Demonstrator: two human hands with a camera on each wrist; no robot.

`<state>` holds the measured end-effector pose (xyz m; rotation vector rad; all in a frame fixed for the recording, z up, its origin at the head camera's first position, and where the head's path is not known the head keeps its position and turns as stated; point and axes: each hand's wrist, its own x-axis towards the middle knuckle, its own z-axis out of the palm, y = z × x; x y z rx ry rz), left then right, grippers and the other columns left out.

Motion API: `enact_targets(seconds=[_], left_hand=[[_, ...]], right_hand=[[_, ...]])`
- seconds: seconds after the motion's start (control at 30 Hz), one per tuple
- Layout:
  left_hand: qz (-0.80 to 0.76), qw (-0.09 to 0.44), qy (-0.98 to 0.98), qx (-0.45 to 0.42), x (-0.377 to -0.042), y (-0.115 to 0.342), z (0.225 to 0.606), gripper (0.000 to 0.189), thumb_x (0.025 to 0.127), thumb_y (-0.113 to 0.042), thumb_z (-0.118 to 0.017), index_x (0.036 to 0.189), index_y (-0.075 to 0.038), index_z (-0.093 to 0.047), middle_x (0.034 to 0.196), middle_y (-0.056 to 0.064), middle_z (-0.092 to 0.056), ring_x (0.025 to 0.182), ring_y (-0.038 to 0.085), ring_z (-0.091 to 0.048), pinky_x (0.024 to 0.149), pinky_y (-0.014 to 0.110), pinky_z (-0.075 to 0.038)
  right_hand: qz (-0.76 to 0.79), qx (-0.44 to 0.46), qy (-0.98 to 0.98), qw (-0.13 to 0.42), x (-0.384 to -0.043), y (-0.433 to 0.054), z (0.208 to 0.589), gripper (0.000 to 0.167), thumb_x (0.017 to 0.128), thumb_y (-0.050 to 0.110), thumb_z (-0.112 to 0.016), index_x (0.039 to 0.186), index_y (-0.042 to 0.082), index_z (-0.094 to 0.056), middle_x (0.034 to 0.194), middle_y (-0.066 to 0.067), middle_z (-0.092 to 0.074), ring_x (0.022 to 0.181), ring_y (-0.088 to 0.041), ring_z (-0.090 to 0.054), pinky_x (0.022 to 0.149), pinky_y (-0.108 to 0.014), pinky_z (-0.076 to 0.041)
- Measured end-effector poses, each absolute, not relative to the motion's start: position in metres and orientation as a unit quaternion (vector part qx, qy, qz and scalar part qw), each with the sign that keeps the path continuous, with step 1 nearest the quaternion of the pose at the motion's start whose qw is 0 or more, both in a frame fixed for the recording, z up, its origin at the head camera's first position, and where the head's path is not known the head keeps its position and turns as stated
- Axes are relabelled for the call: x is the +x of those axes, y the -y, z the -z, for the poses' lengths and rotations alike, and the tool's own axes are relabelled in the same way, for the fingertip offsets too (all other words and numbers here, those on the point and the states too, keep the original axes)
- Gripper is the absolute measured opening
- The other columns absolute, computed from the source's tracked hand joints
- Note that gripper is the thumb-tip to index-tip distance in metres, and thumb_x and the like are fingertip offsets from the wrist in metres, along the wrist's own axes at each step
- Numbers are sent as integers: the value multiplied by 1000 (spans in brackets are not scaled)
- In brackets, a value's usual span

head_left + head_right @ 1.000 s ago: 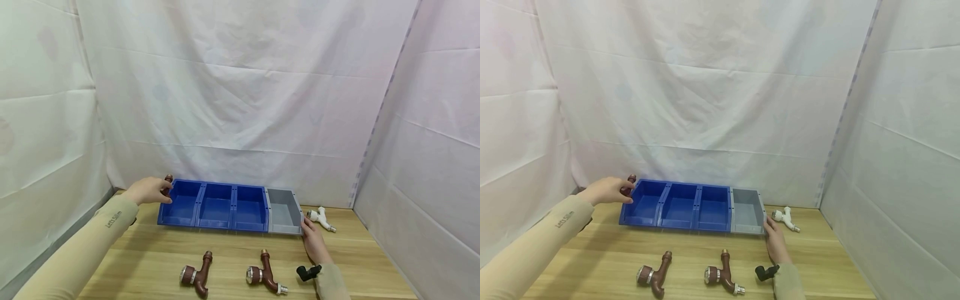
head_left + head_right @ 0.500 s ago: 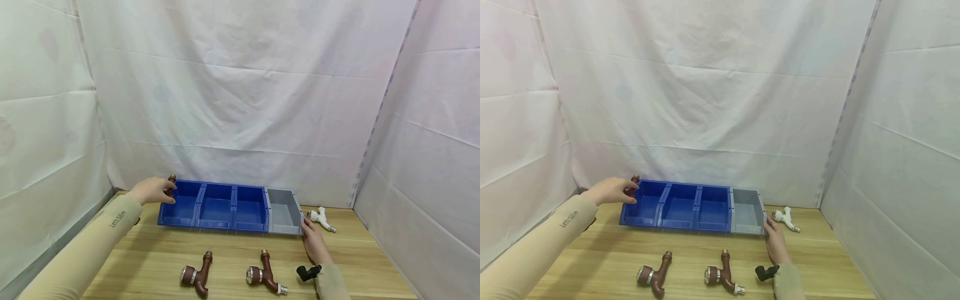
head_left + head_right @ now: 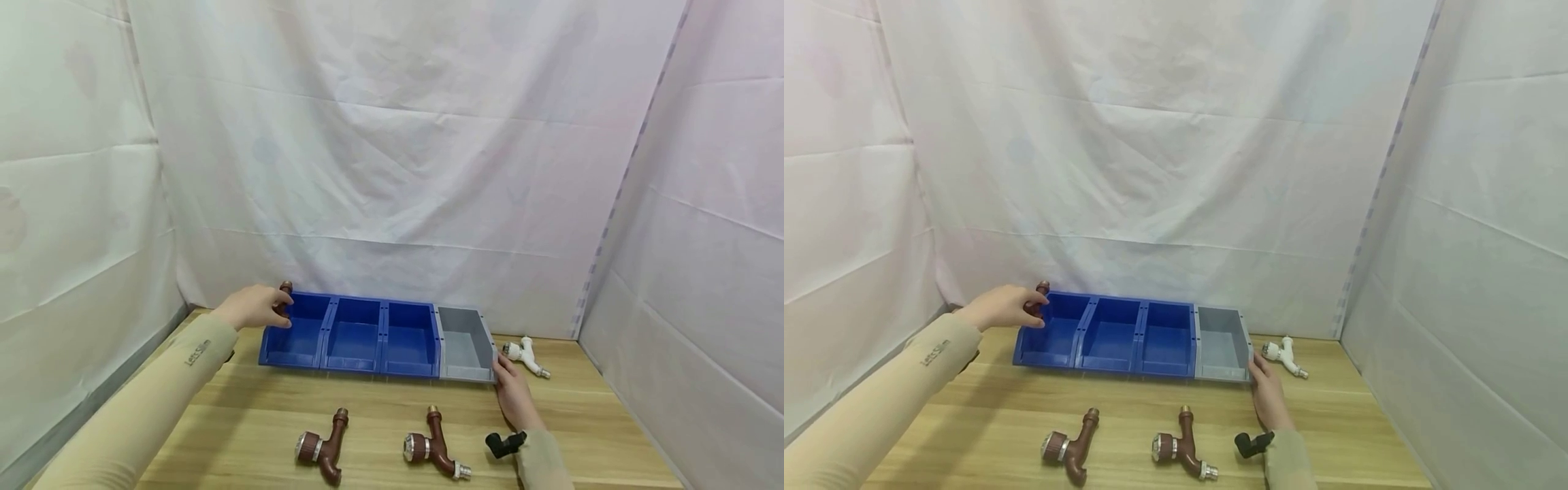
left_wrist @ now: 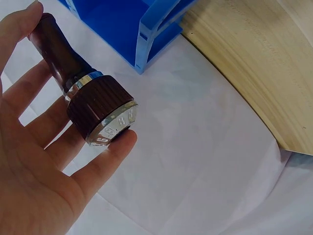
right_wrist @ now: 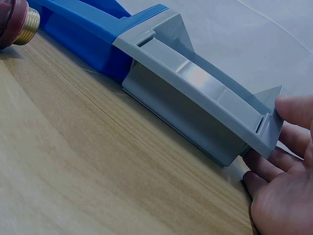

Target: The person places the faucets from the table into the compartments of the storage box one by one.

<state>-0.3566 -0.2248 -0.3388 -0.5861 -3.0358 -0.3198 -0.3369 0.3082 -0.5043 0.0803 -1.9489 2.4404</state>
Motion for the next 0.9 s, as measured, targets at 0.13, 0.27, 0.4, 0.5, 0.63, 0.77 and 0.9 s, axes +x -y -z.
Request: enact_targets(seconds=[0.13, 0.27, 0.4, 0.5, 0.63, 0.77, 0.9], left_hand=[[107, 15, 976, -190, -358, 224, 339, 60, 80, -45, -76, 126, -8, -65, 116, 13, -65, 108, 36, -59, 87, 54, -45], [113, 14, 974, -194, -359, 223, 338, 59, 81, -45, -75, 126, -8, -65, 116, 13, -65, 108, 36, -59, 88, 55, -45], [108, 15, 975, -196, -358, 220, 337, 58, 81, -45, -75, 126, -8, -65, 115, 13, -66, 108, 36, -59, 89, 55, -45], [106, 15, 975, -196, -358, 220, 338, 58, 81, -44, -75, 126, -9, -65, 115, 12, -66, 108, 35, -59, 88, 54, -45], [108, 11, 975, -194, -359, 217, 340, 58, 81, -44, -75, 126, -9, -65, 115, 13, -65, 108, 36, -59, 88, 54, -45], [107, 8, 975, -193, -360, 214, 341, 58, 81, -44, -75, 126, -9, -65, 115, 12, -65, 108, 35, -59, 88, 54, -46], [105, 7, 976, -192, -362, 212, 342, 58, 81, -44, -76, 126, -9, -65, 116, 12, -65, 108, 35, -59, 88, 53, -46]], right_hand=[[-786, 25, 618, 9, -337, -308, 504, 62, 106, 15, -41, 154, -2, -7, 159, -15, -8, 146, -23, -9, 115, -38, -12], [-786, 27, 618, 7, -337, -308, 504, 62, 106, 15, -41, 154, -2, -7, 159, -14, -8, 145, -23, -10, 115, -37, -13], [-785, 25, 619, 8, -336, -307, 503, 62, 106, 15, -41, 154, -2, -7, 160, -14, -8, 145, -23, -10, 115, -36, -13], [-784, 20, 621, 8, -335, -306, 503, 61, 106, 14, -40, 154, -3, -7, 159, -15, -8, 145, -23, -10, 115, -37, -13], [-782, 17, 624, 10, -335, -306, 503, 60, 106, 14, -40, 154, -3, -7, 159, -15, -9, 145, -23, -11, 115, -37, -13], [-783, 21, 621, 10, -334, -306, 503, 60, 106, 14, -40, 154, -2, -8, 159, -14, -9, 145, -23, -11, 115, -37, -14], [-784, 27, 620, 6, -334, -306, 503, 61, 106, 16, -40, 154, -1, -6, 160, -14, -7, 146, -23, -9, 115, -37, -13]])
